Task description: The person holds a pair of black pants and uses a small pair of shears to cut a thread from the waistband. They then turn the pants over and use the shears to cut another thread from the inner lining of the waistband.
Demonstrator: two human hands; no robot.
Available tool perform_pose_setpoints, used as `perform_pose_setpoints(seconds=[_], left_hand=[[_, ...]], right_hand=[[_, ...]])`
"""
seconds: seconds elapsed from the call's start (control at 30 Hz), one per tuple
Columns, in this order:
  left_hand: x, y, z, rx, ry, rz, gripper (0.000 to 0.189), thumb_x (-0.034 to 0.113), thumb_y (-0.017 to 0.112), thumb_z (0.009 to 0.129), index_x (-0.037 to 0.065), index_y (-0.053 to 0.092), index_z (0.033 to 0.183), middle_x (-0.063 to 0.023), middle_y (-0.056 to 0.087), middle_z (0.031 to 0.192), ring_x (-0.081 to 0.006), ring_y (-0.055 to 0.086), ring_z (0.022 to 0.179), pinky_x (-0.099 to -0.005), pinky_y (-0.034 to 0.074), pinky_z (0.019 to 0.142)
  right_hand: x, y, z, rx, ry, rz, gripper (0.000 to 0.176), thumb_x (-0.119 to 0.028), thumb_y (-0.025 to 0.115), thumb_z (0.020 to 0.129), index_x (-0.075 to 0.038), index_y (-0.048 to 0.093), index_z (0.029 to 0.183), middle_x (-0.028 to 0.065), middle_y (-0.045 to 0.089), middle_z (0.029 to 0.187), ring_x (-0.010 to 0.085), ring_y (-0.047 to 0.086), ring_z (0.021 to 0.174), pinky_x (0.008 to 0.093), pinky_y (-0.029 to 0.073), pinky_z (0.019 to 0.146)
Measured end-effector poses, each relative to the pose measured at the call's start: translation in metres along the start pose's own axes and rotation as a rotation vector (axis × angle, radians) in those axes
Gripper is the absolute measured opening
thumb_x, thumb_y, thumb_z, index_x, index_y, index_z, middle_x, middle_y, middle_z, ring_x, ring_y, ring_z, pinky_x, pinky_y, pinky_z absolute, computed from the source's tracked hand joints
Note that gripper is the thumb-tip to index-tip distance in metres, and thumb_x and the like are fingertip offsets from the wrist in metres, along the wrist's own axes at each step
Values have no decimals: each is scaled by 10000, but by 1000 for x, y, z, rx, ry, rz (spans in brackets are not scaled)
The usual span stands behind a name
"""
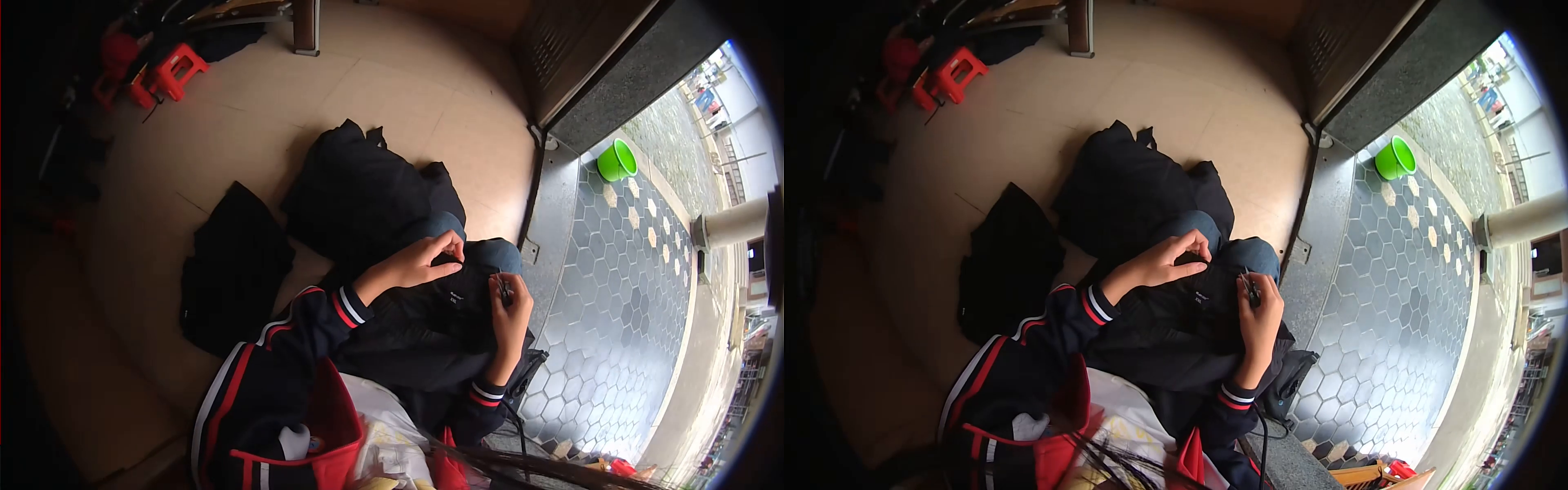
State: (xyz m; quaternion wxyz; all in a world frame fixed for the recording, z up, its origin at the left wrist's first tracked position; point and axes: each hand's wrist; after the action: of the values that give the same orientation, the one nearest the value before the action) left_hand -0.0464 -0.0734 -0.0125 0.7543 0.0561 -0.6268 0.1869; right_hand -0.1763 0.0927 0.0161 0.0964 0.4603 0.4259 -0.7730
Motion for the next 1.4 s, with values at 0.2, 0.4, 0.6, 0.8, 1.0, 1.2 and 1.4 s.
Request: perform_pose_setpoints(seconds=[0.2, 0.4, 0.6, 0.8, 1.0, 1.2, 1.4], left_hand=[[7, -6, -4, 42, 55, -162, 451, 69, 727, 694, 38, 429, 1031, -70, 555, 907, -157, 568, 943, -307, 410, 902], [21, -13, -7, -9, 54, -127, 597, 46, 771, 604, 50, 414, 1083, -62, 539, 945, -155, 544, 960, -310, 410, 906], [30, -11, -9, 58, 121, 13, 517, 18, 768, 600, 28, 468, 1021, -83, 607, 860, -179, 611, 862, -299, 439, 862], [31, -7, -12, 222, 317, 292, 308, -41, 729, 589, 55, 553, 823, -36, 611, 735, -189, 601, 691, -285, 455, 645], [31, -5, -16, 225, 449, 497, 221, -92, 676, 521, 73, 573, 628, -25, 496, 600, -186, 514, 576, -294, 407, 512], [23, -2, -19, 291, 510, 430, 214, -103, 639, 482, 67, 565, 588, -25, 465, 611, -182, 501, 566, -283, 394, 465], [26, -7, -21, 218, 502, 503, 236, -76, 660, 474, 69, 560, 630, -25, 477, 666, -178, 521, 578, -278, 412, 474]], right_hand=[[-19, -11, -4, -9, 52, -42, 371, -178, 773, 640, 26, 583, 885, 139, 610, 804, 250, 597, 699, 295, 454, 650], [-32, -18, -5, -34, -23, -119, 527, -223, 827, 526, 3, 590, 939, 117, 606, 813, 256, 605, 723, 315, 473, 659], [-38, -18, -9, 7, -39, -175, 413, -157, 797, 578, -25, 592, 912, 104, 601, 774, 262, 605, 672, 321, 474, 609], [-34, -14, -14, 41, -106, -175, 308, -44, 728, 573, -35, 585, 845, 92, 579, 708, 267, 589, 615, 321, 465, 559], [-29, -16, -18, -22, -177, -256, 279, -18, 697, 549, -36, 579, 801, 77, 572, 690, 264, 580, 602, 318, 457, 543], [-42, -21, -14, -144, -131, -52, 333, -237, 762, 630, -33, 570, 811, 91, 584, 692, 279, 590, 604, 319, 444, 534], [-41, -18, -15, -224, -75, -91, 409, -389, 688, 709, -42, 553, 880, 120, 577, 655, 287, 586, 586, 327, 425, 508]])
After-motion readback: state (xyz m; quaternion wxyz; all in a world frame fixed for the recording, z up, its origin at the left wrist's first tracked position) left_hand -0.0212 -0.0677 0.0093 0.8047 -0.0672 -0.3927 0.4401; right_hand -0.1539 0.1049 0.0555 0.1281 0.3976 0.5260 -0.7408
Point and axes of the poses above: each hand's wrist, its own z-axis towards the middle knuckle, its own y-axis out of the palm, x = y × z
